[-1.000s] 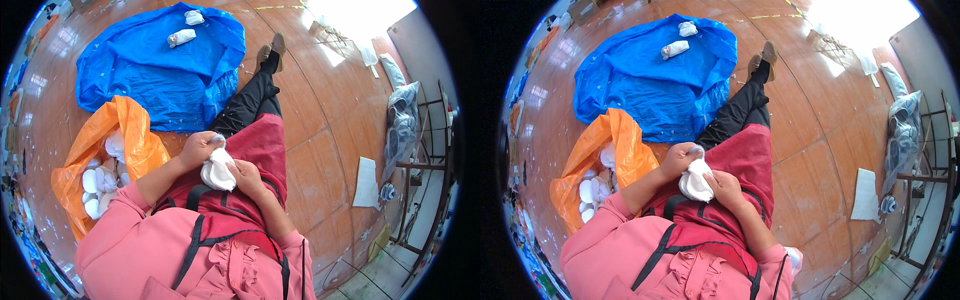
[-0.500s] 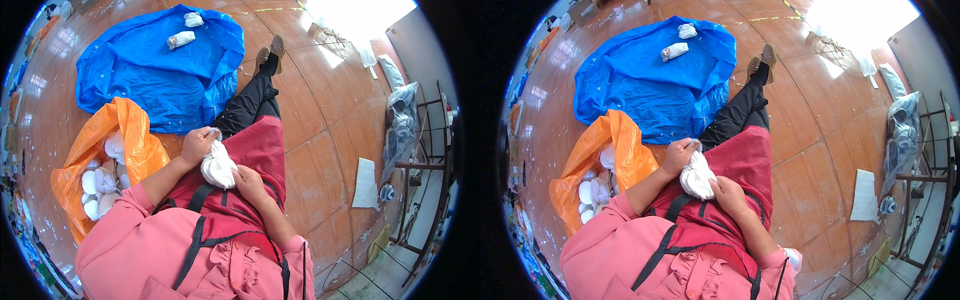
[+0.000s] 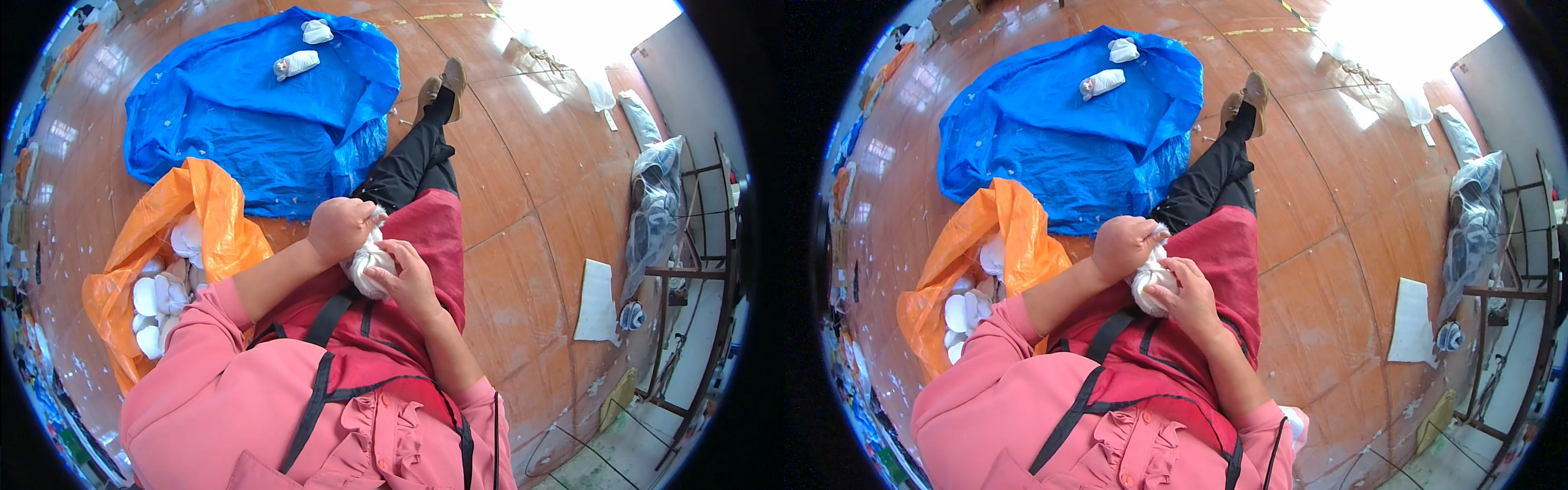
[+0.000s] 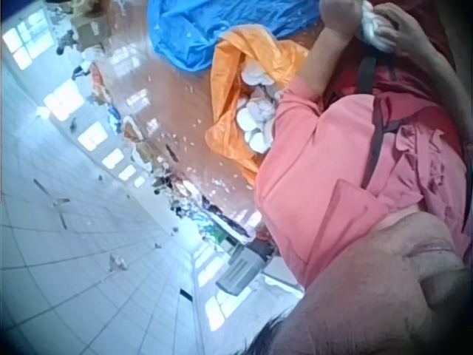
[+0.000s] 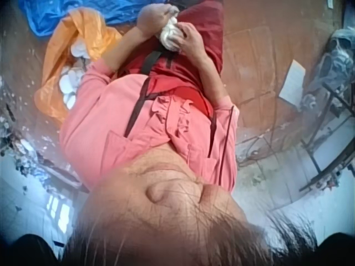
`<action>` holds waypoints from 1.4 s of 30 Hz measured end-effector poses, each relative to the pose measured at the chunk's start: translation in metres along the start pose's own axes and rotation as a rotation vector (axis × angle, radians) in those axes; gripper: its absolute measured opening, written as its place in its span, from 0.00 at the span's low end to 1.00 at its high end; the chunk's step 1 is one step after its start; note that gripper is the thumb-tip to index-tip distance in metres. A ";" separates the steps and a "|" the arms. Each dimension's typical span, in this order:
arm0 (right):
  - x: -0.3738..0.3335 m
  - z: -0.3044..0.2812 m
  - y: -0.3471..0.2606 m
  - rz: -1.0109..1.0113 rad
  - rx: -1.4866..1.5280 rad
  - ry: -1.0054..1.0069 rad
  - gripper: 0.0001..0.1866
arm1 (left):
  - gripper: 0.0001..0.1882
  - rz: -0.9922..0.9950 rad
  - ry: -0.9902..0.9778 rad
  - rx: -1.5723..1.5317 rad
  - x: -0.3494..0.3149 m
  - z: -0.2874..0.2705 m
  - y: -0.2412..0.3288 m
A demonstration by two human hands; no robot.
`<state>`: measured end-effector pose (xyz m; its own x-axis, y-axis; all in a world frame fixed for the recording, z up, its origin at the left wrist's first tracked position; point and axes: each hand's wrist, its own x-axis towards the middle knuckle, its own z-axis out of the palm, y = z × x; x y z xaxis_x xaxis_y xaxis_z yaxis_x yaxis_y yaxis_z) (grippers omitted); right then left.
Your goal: The person sits on the floor and repeatedly stuffs white cotton-like material into small white fabric pouches. They pull cotton from an orange bag, pack it into each pouch, and place the finished pouches onto a blue tarp nearby.
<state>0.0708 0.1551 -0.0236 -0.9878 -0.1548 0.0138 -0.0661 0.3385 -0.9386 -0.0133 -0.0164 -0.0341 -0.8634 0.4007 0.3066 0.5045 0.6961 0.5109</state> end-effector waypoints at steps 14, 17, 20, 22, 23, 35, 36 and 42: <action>0.035 -0.022 -0.005 0.208 -0.520 -0.311 0.33 | 0.15 0.078 0.014 0.076 0.017 0.022 0.001; 0.037 -0.016 0.008 0.176 -0.521 -0.224 0.29 | 0.16 -0.017 0.020 0.063 0.023 0.026 -0.004; 0.038 0.008 0.019 0.183 -0.493 -0.110 0.25 | 0.17 -0.093 0.011 0.070 0.026 0.033 -0.009; 0.037 0.015 0.021 0.186 -0.476 -0.077 0.22 | 0.17 -0.163 -0.023 0.058 0.027 0.038 -0.017; 0.037 0.017 0.020 0.187 -0.467 -0.061 0.21 | 0.17 -0.214 -0.031 0.045 0.025 0.043 -0.024; 0.035 0.027 0.038 -0.058 -0.554 -0.084 0.16 | 0.22 -0.650 -0.232 -0.152 0.012 0.090 -0.077; 0.033 0.028 0.036 -0.066 -0.555 -0.081 0.16 | 0.22 -0.643 -0.218 -0.140 0.007 0.097 -0.083; 0.021 0.028 0.033 -0.133 -0.477 0.013 0.22 | 0.27 -0.744 -0.434 -0.102 0.017 0.091 -0.090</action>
<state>0.0518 0.1371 -0.0640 -0.9680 -0.2147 0.1296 -0.2454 0.7041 -0.6664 -0.0739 -0.0182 -0.1479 -0.8856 0.0686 -0.4593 -0.2127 0.8193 0.5325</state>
